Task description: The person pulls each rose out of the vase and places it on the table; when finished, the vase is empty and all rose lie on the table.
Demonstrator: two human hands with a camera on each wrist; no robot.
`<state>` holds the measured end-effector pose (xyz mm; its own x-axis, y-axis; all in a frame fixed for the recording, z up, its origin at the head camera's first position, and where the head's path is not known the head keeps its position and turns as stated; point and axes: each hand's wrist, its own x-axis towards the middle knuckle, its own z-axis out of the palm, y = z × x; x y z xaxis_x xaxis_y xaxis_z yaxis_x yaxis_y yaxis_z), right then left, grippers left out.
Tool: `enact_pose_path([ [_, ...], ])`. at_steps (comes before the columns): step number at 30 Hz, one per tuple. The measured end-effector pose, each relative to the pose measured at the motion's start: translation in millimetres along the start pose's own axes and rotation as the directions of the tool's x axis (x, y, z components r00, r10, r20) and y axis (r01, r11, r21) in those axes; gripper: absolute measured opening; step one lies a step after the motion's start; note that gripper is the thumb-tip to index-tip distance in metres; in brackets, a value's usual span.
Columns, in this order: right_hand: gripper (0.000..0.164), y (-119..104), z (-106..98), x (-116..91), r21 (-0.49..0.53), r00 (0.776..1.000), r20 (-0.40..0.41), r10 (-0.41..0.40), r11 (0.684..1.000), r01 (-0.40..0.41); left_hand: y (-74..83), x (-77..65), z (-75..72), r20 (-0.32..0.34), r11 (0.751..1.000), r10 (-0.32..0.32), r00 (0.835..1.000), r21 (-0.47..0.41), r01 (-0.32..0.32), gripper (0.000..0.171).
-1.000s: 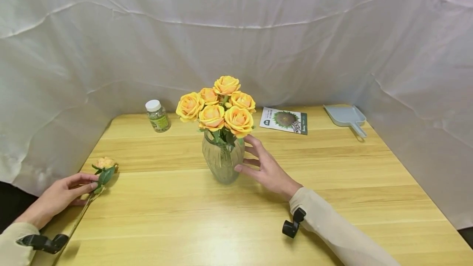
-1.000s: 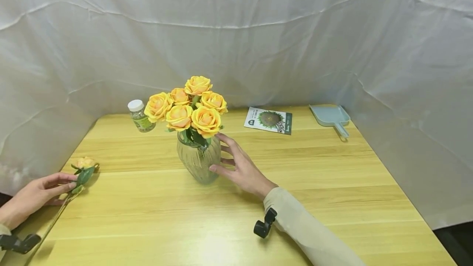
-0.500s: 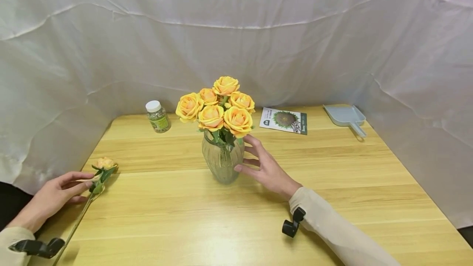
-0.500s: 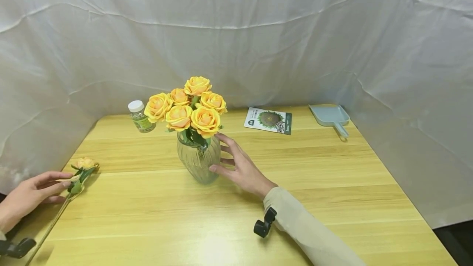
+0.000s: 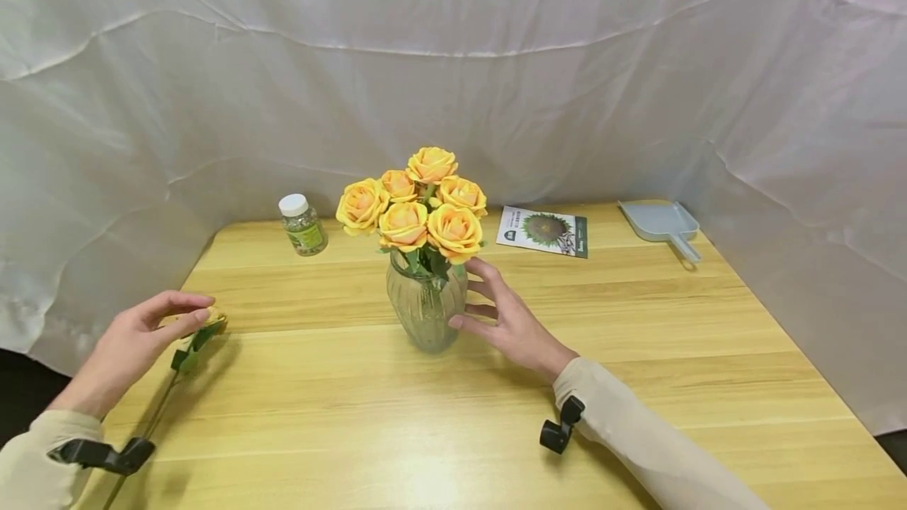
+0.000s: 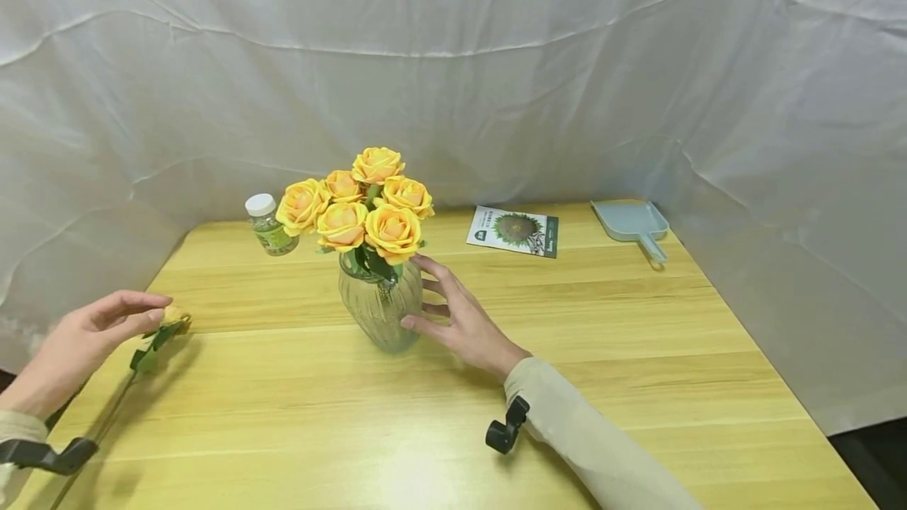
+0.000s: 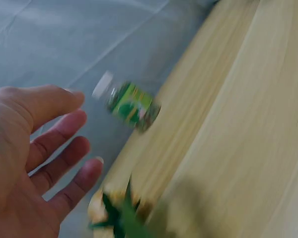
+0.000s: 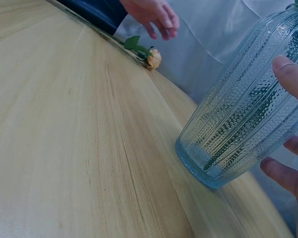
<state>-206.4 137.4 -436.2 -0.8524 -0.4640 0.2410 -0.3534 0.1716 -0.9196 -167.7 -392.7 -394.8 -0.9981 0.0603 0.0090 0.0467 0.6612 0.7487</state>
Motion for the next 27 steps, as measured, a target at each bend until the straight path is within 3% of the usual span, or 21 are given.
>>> enact_pose_path([
  [8,0.086,-0.5,0.5,-0.8,-0.004,1.0,0.0,0.002,1.0,-0.002,46.5,11.0,39.4,-0.042,0.979,0.165,0.985,-0.111,-0.169,0.024],
  [16,0.085,1.0,0.5,-1.3,-0.008,1.0,-0.008,0.005,1.0,-0.005,92.0,22.7,69.6,-0.077,0.926,0.317,0.945,-0.192,-0.326,0.022],
  [27,0.085,1.9,-0.2,-1.2,-0.012,1.0,-0.001,-0.009,1.0,0.009,129.5,35.7,91.1,-0.081,0.857,0.463,0.882,-0.211,-0.47,0.024],
])
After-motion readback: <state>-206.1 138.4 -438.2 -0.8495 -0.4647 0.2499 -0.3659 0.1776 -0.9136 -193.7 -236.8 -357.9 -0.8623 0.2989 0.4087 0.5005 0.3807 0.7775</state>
